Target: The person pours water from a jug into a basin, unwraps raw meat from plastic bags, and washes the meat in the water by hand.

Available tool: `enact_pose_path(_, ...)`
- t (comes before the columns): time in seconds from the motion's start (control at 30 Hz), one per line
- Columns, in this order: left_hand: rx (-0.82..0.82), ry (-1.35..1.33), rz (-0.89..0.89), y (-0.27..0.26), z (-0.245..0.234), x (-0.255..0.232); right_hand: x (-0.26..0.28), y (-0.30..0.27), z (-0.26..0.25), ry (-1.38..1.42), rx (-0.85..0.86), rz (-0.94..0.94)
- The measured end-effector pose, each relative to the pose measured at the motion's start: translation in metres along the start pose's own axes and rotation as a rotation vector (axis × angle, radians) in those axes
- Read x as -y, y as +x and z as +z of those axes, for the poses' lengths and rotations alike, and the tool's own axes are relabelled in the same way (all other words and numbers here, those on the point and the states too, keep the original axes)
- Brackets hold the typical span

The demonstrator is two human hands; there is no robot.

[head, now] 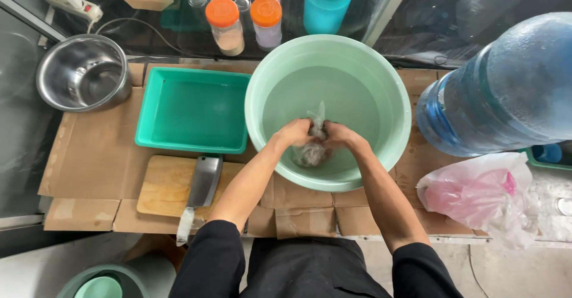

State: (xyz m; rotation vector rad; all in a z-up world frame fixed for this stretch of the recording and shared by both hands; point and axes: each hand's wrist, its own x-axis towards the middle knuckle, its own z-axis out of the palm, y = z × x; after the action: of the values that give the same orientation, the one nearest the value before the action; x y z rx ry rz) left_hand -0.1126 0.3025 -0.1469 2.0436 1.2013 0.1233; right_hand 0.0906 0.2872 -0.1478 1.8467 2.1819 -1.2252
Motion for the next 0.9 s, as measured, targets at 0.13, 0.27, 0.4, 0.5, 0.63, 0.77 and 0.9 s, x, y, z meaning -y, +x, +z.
enact_pose_path(0.13, 0.033, -0.056, -0.066, 0.011, 0.0, 0.021, 0.02, -0.016, -0.01, 0.094, -0.146, -0.082)
enact_pose_path(0.27, 0.066, -0.115, -0.082, 0.013, 0.004, 0.026, 0.026, -0.034, -0.02, 0.133, -0.228, -0.056)
enact_pose_path(0.4, 0.039, -0.119, -0.106, 0.008, -0.005, 0.02, 0.043, -0.042, -0.022, 0.214, -0.28, -0.116)
enact_pose_path(0.5, 0.023, -0.113, -0.18, -0.002, -0.013, 0.013, 0.055, -0.049, -0.022, 0.198, -0.29, -0.215)
enact_pose_path(0.63, 0.02, -0.09, -0.194, -0.007, -0.017, 0.008, 0.061, -0.052, -0.026, 0.104, -0.273, -0.338)
enact_pose_path(0.77, 0.011, -0.1, -0.183, -0.014, -0.02, 0.003, 0.061, -0.051, -0.026, 0.101, -0.225, -0.276)
enact_pose_path(0.9, -0.003, -0.109, -0.203, -0.021, -0.033, -0.015, 0.055, -0.048, -0.023, 0.087, -0.28, -0.28)
